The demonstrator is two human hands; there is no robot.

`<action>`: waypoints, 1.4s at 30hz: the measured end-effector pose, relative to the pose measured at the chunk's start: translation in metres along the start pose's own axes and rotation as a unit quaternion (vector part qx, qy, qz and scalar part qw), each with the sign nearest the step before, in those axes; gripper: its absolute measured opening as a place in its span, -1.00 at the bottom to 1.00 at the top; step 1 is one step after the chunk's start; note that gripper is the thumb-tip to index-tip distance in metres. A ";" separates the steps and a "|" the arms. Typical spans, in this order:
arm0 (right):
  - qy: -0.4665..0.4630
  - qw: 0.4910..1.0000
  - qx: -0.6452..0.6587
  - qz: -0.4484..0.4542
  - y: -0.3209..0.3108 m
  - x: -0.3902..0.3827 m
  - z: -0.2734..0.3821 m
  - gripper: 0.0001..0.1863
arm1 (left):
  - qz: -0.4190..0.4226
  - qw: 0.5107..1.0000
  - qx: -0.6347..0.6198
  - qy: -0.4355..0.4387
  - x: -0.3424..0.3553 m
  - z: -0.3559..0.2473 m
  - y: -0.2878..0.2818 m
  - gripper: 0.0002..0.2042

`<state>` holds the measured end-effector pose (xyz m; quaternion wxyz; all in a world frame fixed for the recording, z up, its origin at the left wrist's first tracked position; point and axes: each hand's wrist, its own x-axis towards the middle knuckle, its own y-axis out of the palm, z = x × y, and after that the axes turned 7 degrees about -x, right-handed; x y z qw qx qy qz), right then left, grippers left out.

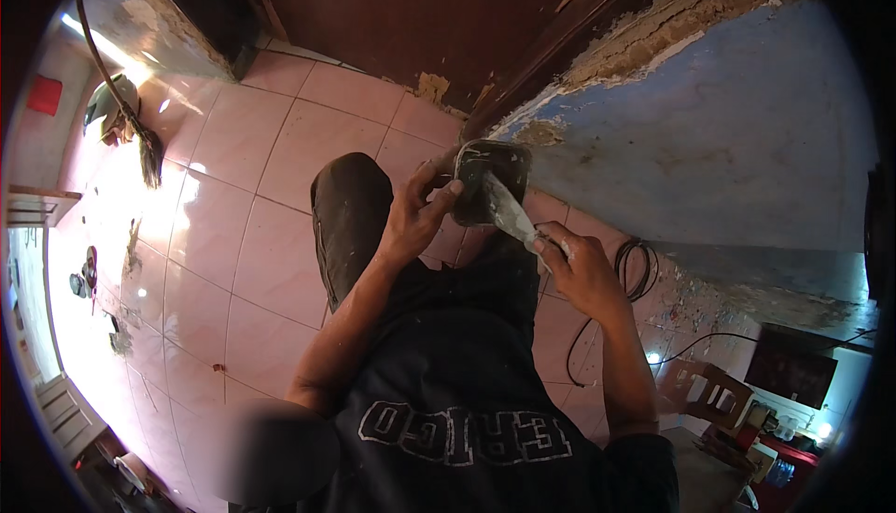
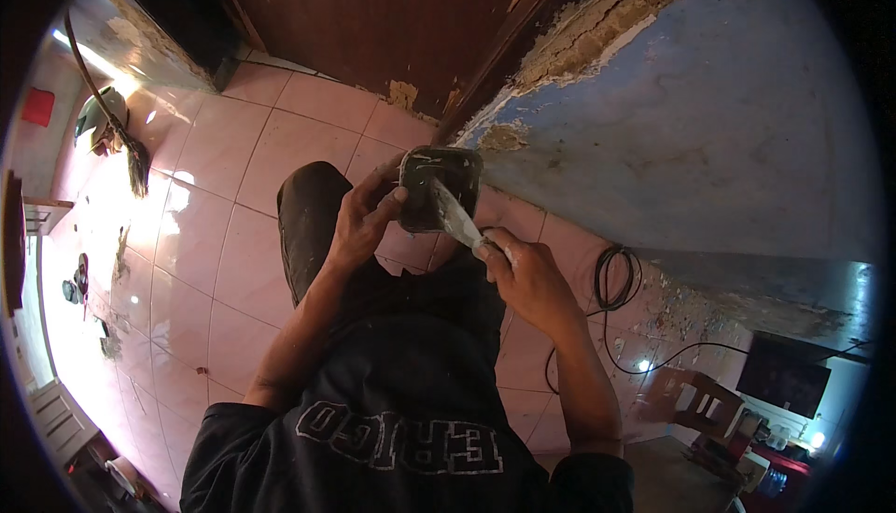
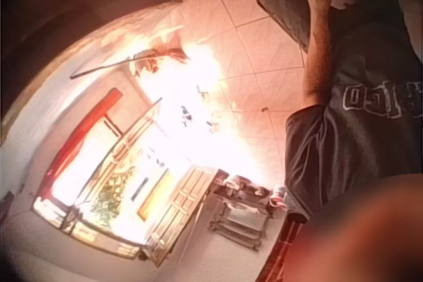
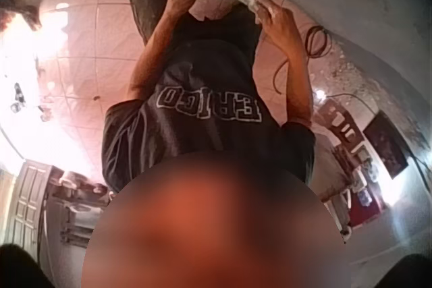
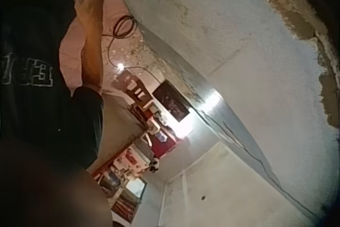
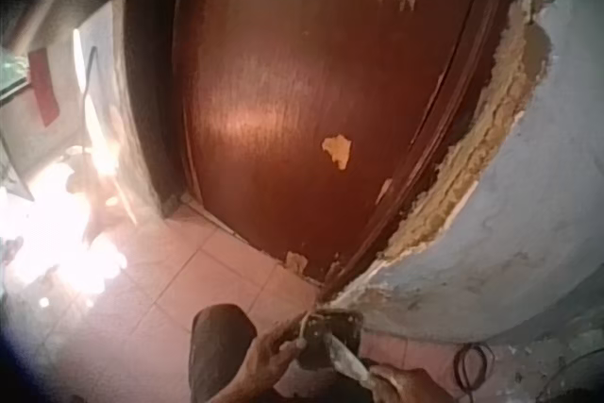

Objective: Applying patching compound to a damaged wall using a putty knife to smooth the surface.

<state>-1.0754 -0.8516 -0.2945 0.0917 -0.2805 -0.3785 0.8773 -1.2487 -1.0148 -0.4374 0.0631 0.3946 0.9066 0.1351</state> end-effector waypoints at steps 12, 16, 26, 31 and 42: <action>0.022 0.998 0.059 0.030 0.008 0.000 -0.006 -0.72 | -0.033 0.997 0.053 0.033 -0.008 0.001 0.023 -0.47; 0.056 0.990 0.124 0.037 0.020 0.003 -0.015 -0.72 | -0.038 0.998 0.041 0.036 -0.007 0.011 0.024 -0.49; 0.080 0.852 0.512 0.079 0.025 -0.015 -0.068 -0.56 | -0.050 0.983 -0.170 -0.041 0.007 0.019 0.023 -0.46; -0.034 0.869 0.484 -0.093 -0.031 -0.041 -0.051 -0.51 | -0.061 0.981 -0.170 -0.073 0.004 0.053 0.016 -0.36; -0.285 0.623 -0.493 -0.536 -0.238 -0.032 0.018 -0.34 | -0.058 0.981 -0.156 -0.104 0.001 0.092 0.012 -0.47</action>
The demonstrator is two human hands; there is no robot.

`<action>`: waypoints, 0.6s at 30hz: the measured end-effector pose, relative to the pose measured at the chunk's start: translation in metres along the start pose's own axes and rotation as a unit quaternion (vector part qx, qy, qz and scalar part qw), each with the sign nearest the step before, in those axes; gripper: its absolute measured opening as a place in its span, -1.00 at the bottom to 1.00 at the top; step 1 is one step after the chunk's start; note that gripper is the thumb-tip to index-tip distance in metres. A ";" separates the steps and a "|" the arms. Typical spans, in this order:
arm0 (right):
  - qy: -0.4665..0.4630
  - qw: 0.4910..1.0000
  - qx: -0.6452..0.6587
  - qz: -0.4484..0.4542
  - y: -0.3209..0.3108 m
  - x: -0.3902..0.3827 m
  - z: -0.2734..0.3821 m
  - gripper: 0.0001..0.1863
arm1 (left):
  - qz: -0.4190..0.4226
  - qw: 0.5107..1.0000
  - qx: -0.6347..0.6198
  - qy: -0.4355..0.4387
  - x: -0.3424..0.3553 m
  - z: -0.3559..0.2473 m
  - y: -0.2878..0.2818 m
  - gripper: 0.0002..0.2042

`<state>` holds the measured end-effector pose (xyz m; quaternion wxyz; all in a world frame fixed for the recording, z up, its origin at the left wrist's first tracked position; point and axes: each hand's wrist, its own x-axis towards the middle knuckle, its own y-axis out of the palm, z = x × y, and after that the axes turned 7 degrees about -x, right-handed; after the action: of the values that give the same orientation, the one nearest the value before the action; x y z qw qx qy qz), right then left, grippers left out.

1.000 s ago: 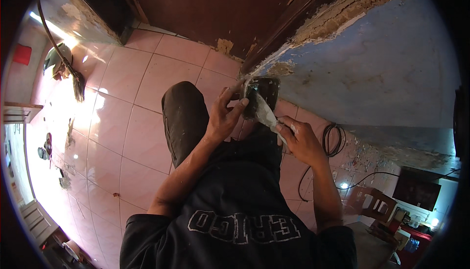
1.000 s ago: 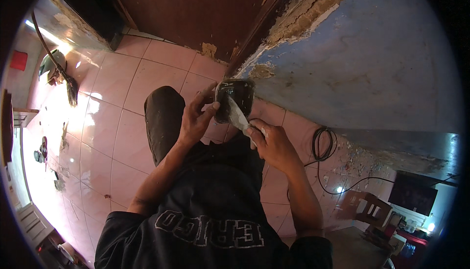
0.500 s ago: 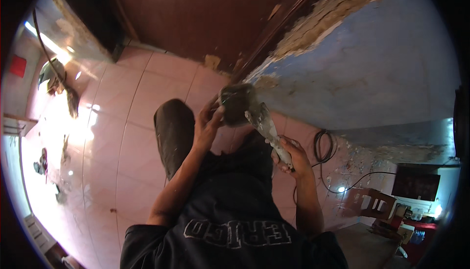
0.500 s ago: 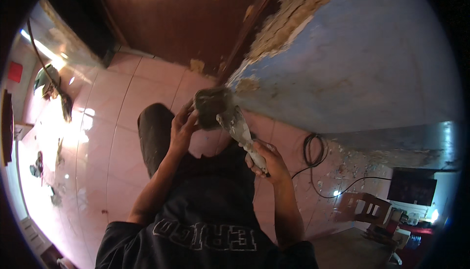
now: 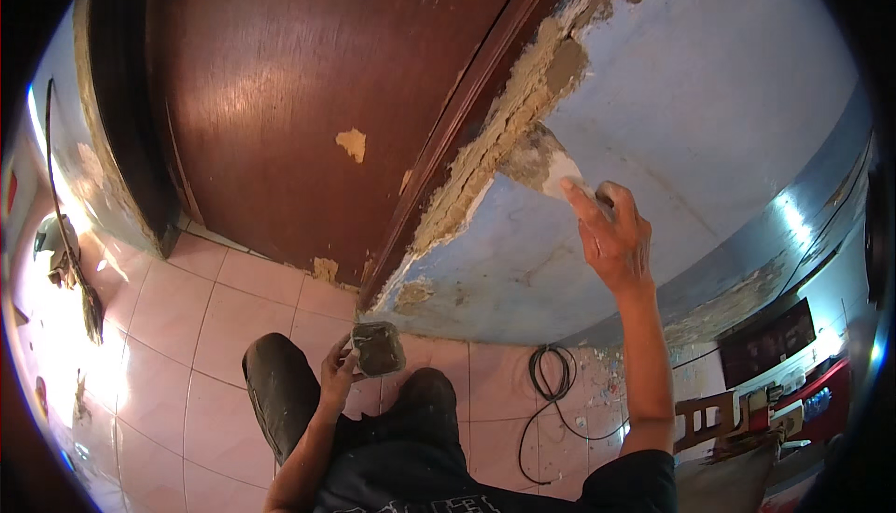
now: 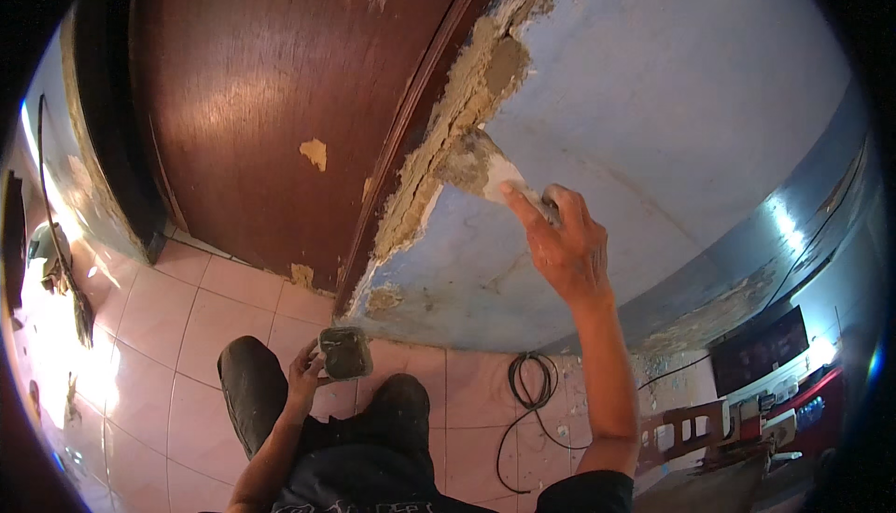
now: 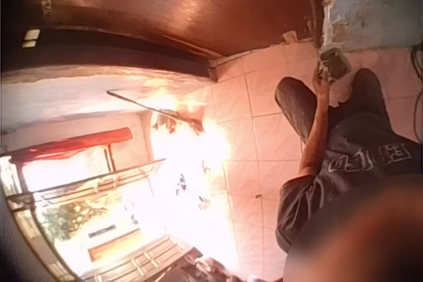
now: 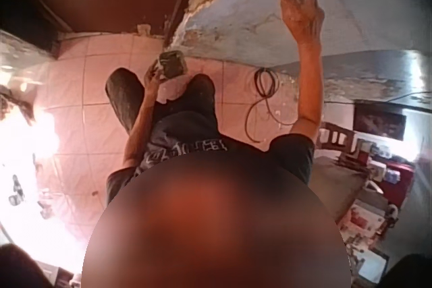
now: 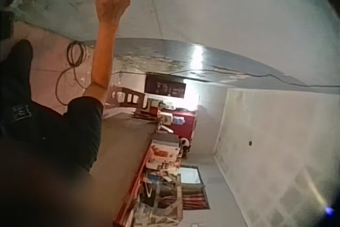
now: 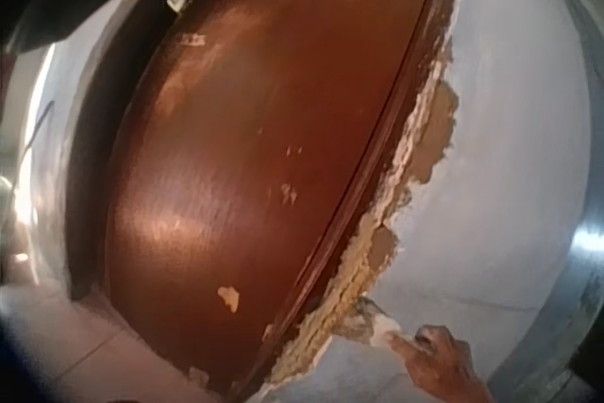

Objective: Applying patching compound to a damaged wall using a putty knife to smooth the surface.

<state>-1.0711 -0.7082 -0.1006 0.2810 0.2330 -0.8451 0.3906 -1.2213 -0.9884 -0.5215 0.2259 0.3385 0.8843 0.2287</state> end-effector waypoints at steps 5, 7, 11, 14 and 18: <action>-0.036 0.998 -0.047 -0.014 0.013 0.026 -0.020 -0.27 | -0.001 1.000 0.002 -0.004 0.000 0.004 -0.002 -0.47; -0.032 0.998 -0.043 -0.013 0.017 0.027 -0.020 -0.28 | -0.004 1.000 0.007 -0.007 0.001 0.004 -0.002 -0.47; -0.026 0.999 -0.042 -0.013 0.026 0.025 -0.020 -0.28 | -0.007 1.000 0.003 -0.012 0.001 0.004 -0.003 -0.48; -0.023 0.998 -0.051 -0.007 0.032 0.022 -0.026 -0.26 | -0.008 1.000 0.021 -0.015 0.002 0.005 -0.004 -0.48; -0.011 0.999 -0.046 0.012 0.029 0.019 -0.023 -0.23 | -0.006 1.000 0.023 -0.011 0.002 0.005 -0.003 -0.48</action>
<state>-1.0962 -0.6761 -0.0916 0.2777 0.2138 -0.8678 0.3523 -1.2216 -0.9875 -0.5270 0.2296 0.3409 0.8887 0.2032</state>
